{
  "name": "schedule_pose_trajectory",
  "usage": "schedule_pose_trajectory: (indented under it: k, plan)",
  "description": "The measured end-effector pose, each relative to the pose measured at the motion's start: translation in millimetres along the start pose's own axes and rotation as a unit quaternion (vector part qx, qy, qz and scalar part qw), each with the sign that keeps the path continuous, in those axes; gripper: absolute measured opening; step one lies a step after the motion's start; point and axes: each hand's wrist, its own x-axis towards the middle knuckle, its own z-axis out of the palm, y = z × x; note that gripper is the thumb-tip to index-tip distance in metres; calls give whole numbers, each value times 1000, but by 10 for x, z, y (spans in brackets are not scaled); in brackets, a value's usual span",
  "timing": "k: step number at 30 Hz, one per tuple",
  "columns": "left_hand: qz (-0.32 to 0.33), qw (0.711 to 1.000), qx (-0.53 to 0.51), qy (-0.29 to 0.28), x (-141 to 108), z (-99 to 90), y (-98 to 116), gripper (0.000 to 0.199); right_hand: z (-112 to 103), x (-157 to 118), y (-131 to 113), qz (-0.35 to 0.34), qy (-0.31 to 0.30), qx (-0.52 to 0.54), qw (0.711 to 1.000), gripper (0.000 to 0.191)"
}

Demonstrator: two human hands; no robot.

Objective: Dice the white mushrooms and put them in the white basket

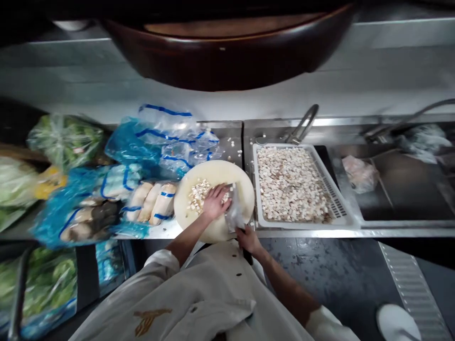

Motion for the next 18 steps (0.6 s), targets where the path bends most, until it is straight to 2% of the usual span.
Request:
schedule_pose_trajectory:
  k: [4, 6, 8, 10, 13, 15, 18]
  plan:
    - [-67, 989, -64, 115, 38, -9, -80, 35, 277, 144, -220, -22, -108, 46, 993, 30]
    - [-90, 982, -82, 147, 88, -46, -47, 31, 262, 113, -330, -20, -139, 88, 986, 27]
    - [-84, 982, -87, 146, 187, -96, 97, 29, 139, -10, -402, -20, -154, 135, 979, 27]
    - [-54, 985, -89, 134, 361, -125, 365, 27, -75, -193, -443, -30, -152, 178, 972, 28]
    - [17, 986, -108, 123, 755, -54, 945, 27, -519, -494, -486, -68, -113, 221, 966, 31]
    - [66, 980, -138, 124, 1050, 95, 1386, 26, -857, -667, -513, -101, -65, 231, 965, 33]
    - [120, 968, -193, 108, 1408, 459, 2006, 27, -1360, -840, -533, -138, 28, 219, 965, 32]
